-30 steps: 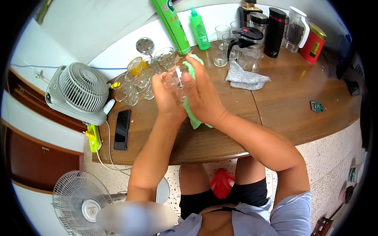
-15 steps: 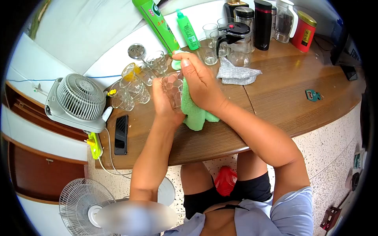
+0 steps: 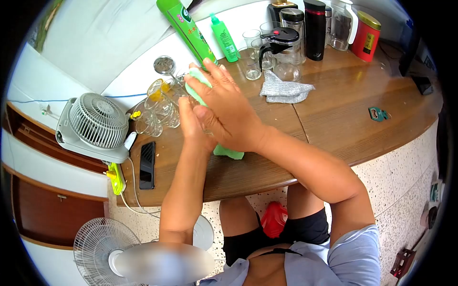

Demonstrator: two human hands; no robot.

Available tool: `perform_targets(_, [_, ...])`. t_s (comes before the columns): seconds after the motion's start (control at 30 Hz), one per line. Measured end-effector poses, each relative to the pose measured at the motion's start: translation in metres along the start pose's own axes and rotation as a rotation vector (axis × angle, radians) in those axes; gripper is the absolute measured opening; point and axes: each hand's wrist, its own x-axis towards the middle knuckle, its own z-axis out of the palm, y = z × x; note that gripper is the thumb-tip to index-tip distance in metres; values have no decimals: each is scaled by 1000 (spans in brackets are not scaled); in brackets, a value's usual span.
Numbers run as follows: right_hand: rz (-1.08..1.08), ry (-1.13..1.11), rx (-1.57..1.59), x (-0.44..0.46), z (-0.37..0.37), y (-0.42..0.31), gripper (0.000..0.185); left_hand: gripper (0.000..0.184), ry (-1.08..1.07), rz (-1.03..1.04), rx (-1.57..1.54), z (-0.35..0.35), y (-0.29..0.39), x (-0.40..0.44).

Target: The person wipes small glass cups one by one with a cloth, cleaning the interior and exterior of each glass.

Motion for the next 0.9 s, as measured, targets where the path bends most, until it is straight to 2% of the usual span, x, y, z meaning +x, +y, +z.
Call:
perform_targets(0.1, [100,139,149,1,7,7,56,50,-70,9,74,-1,1,-5])
perform_targets(0.2, [296,191,339,2,6,11,54,52,-74,41,83,1,0,-5])
perform_targets(0.3, [571,106,653,1,-1,5,53,54,4,75,32,-16,-4,8])
perform_targets(0.37, [473,88,554,-11,15,9,55,53,57,123,-23,-19,-1,11])
perform_targets(0.47, [263,130,365,-18,33,2,57,51,274,98,44,-7,10,8])
perform_targets(0.5, [182,152,297,-16,35,-2,58,50,153,77,-29,-10,10,11])
perform_targets(0.6, [7,28,118,-12,22,-1,58,50,75,184,4,-7,2,12])
perform_targets(0.7, [-48,-40,-19,-5,8,-4,58,51,58,145,122,-7,-1,9])
perform_targets(0.8, [7,-23,12,-2,5,2,56,49,59,64,107,-3,-2,6])
perform_targets(0.9, [138,168,153,1,7,7,51,48,-6,40,109,-12,-5,8])
